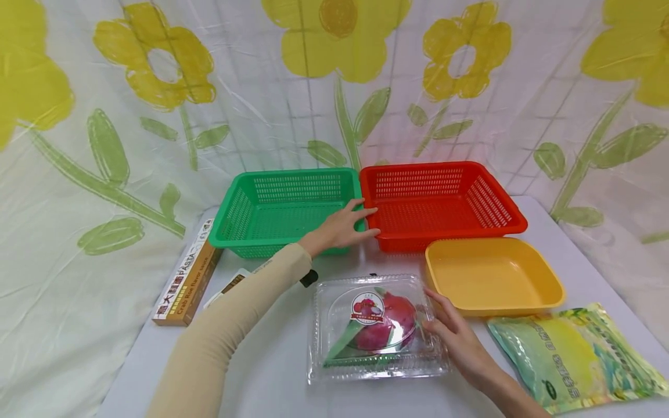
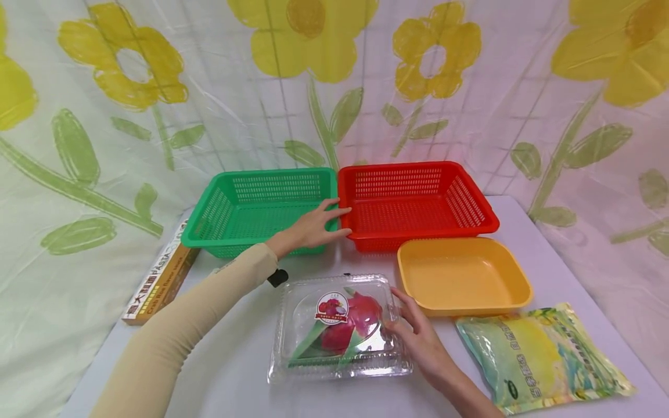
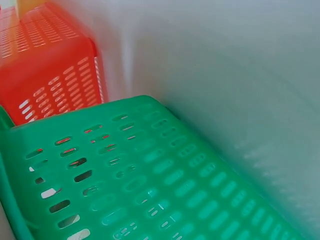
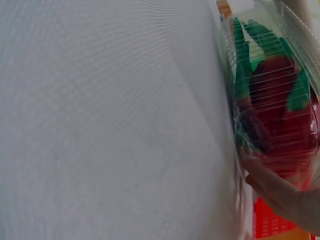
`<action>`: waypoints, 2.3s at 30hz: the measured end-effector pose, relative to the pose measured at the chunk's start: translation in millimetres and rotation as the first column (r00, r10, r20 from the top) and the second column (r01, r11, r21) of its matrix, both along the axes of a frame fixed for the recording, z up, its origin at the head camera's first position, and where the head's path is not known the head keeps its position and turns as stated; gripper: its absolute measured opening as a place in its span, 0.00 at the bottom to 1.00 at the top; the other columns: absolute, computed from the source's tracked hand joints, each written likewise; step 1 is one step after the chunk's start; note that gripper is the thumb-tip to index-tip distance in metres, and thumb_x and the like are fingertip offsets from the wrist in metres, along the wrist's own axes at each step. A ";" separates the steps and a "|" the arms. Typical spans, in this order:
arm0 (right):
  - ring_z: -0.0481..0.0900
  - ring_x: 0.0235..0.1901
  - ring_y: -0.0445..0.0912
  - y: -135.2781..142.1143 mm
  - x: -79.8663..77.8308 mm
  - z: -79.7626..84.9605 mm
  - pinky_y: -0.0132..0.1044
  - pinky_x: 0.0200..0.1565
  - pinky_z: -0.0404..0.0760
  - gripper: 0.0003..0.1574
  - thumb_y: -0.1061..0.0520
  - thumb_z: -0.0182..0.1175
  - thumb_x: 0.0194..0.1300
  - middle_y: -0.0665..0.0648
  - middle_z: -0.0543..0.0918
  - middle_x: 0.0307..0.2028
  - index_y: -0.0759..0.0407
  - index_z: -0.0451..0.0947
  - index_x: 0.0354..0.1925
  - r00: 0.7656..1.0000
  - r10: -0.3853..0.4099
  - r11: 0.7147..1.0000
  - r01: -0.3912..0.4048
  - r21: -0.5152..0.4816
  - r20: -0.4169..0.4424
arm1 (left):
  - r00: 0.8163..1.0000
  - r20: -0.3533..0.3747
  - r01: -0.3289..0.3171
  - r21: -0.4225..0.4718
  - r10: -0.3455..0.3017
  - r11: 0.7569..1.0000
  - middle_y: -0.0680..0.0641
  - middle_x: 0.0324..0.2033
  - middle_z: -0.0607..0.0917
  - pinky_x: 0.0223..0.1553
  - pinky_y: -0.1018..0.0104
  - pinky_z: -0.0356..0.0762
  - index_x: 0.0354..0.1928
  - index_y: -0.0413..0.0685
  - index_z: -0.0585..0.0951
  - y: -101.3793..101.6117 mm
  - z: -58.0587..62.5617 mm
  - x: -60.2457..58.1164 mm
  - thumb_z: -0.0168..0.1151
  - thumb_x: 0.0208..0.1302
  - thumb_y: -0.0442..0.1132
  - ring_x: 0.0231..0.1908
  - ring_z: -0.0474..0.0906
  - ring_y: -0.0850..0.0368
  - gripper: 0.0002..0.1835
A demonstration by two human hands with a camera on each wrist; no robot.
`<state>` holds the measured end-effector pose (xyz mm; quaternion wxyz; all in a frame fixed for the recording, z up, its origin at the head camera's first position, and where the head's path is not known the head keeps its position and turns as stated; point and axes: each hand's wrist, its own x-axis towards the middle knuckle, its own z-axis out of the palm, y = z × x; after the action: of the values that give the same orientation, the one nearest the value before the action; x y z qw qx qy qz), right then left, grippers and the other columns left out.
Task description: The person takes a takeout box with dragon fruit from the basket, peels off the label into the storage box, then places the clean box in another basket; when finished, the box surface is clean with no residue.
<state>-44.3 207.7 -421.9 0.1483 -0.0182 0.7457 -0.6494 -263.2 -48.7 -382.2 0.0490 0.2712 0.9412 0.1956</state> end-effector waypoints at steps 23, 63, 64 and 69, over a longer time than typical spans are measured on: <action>0.64 0.65 0.71 2.4 -10.1 19.2 0.59 0.56 0.74 0.47 0.47 0.62 0.67 0.69 0.58 0.71 0.47 0.50 0.76 0.993 0.051 0.967 -0.022 0.254 -0.108 | 0.999 -0.032 0.003 -0.003 -0.003 1.000 0.48 0.74 0.58 0.60 0.41 0.69 0.76 0.63 0.61 -18.1 23.5 17.4 0.49 0.68 0.67 0.70 0.59 0.43 0.38; 0.77 0.55 0.67 12.3 -24.0 24.1 0.48 0.48 0.82 0.40 0.53 0.64 0.67 0.66 0.62 0.70 0.54 0.60 0.72 0.932 0.139 0.933 -0.010 0.360 -0.336 | 0.945 -0.286 0.233 0.249 -0.158 0.940 0.53 0.74 0.59 0.63 0.41 0.65 0.74 0.61 0.65 -83.0 -21.3 159.5 0.64 0.60 0.58 0.71 0.57 0.50 0.40; 0.77 0.56 0.67 12.3 -24.3 24.4 0.47 0.48 0.82 0.40 0.54 0.64 0.67 0.66 0.62 0.70 0.54 0.60 0.72 0.931 0.140 0.932 -0.010 0.362 -0.336 | 0.943 -0.289 0.240 0.251 -0.164 0.938 0.52 0.74 0.58 0.63 0.41 0.65 0.74 0.60 0.65 -83.4 -22.7 160.0 0.64 0.60 0.58 0.71 0.57 0.50 0.40; 0.76 0.56 0.67 11.9 -26.2 27.5 0.47 0.47 0.82 0.41 0.53 0.64 0.66 0.67 0.62 0.69 0.53 0.60 0.72 0.937 0.142 0.928 -0.014 0.372 -0.318 | 0.934 -0.303 0.268 0.247 -0.188 0.931 0.50 0.75 0.57 0.63 0.40 0.65 0.74 0.57 0.65 -84.9 -30.2 162.0 0.61 0.61 0.63 0.72 0.56 0.48 0.41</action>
<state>-70.5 219.7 -394.4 0.0443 -0.1321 0.8659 -0.4805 -101.2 -133.7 -412.3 -0.0987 0.4082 0.8625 0.2825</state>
